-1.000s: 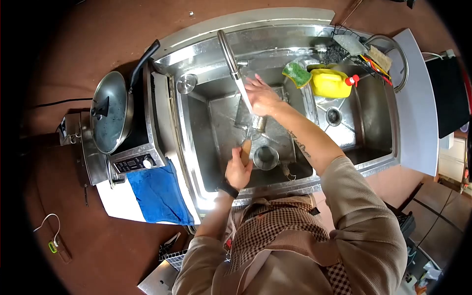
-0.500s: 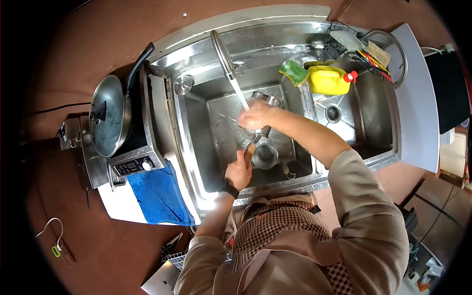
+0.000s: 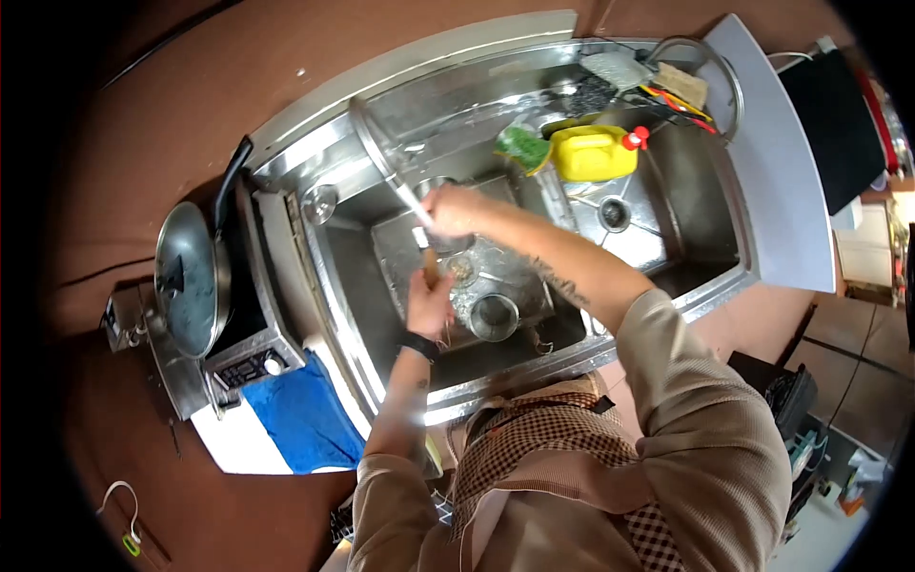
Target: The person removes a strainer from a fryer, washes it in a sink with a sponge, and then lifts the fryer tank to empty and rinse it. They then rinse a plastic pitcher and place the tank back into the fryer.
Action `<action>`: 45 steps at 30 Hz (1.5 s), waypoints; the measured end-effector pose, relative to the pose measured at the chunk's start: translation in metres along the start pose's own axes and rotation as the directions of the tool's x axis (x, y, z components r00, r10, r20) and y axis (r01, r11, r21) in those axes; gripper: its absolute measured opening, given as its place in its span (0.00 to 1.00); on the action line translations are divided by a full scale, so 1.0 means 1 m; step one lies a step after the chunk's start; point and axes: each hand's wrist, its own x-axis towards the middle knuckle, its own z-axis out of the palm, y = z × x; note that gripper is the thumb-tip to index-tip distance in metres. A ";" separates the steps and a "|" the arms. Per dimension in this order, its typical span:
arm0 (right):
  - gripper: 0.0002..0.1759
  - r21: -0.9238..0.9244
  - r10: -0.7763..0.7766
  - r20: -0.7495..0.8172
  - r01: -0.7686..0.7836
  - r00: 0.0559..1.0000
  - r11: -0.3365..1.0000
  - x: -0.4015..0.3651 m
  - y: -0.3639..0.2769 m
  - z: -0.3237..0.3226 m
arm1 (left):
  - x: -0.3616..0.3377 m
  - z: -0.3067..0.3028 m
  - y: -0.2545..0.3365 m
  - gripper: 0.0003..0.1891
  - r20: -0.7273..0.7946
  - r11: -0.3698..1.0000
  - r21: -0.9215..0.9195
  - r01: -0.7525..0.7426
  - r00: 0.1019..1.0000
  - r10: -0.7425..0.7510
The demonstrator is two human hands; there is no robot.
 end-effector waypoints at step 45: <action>0.31 0.868 0.716 -0.208 0.463 0.667 -0.179 -0.235 0.122 -0.013 | -0.028 -0.028 -0.075 0.09 -0.114 0.910 -0.074 -0.407 0.910 0.398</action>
